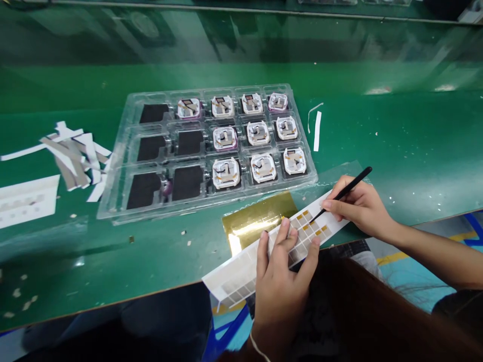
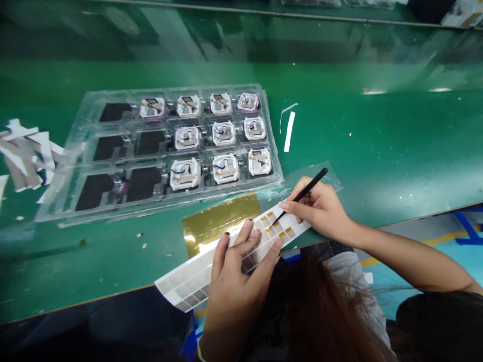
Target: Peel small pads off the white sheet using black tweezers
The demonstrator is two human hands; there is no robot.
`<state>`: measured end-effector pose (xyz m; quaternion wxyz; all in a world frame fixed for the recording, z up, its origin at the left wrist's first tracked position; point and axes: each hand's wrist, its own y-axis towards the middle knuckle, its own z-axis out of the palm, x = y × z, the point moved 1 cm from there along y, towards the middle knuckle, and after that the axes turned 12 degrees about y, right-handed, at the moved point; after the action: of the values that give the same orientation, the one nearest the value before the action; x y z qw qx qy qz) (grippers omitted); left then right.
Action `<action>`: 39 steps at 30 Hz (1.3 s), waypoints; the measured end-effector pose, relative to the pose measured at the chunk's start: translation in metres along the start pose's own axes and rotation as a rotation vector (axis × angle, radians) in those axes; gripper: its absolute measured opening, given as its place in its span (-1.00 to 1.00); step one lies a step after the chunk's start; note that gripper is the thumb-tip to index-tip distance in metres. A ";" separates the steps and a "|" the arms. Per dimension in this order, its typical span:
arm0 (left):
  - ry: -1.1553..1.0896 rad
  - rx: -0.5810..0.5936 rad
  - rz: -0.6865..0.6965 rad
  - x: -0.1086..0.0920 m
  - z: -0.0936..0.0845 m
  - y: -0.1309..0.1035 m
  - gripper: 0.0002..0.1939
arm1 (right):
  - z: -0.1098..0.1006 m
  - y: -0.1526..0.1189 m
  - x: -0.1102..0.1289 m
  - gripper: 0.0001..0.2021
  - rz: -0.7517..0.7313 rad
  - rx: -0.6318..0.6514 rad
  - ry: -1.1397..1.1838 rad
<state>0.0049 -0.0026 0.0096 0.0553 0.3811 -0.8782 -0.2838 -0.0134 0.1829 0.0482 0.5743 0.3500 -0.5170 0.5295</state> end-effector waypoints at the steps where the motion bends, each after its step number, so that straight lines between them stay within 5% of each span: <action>1: 0.002 -0.001 0.003 0.000 0.000 0.000 -0.74 | 0.000 0.000 0.000 -0.76 0.002 0.000 0.005; 9: 0.007 0.017 -0.033 -0.002 -0.002 0.002 -0.80 | 0.000 0.001 0.000 -0.77 -0.007 0.007 0.014; 21: 0.112 0.060 0.100 0.004 -0.003 0.004 -0.64 | -0.002 0.000 -0.001 -0.76 0.002 0.014 -0.009; 32: 0.116 0.007 0.155 0.003 -0.006 0.007 -0.71 | -0.003 -0.004 0.011 -0.79 0.006 -0.038 0.171; 39: 0.047 0.077 0.167 0.009 -0.015 0.003 -0.79 | -0.001 -0.001 0.014 -0.75 -0.004 -0.049 0.051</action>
<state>0.0018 -0.0143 0.0226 0.0845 0.3151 -0.9155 -0.2355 -0.0135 0.1874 0.0611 0.5968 0.3232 -0.5142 0.5244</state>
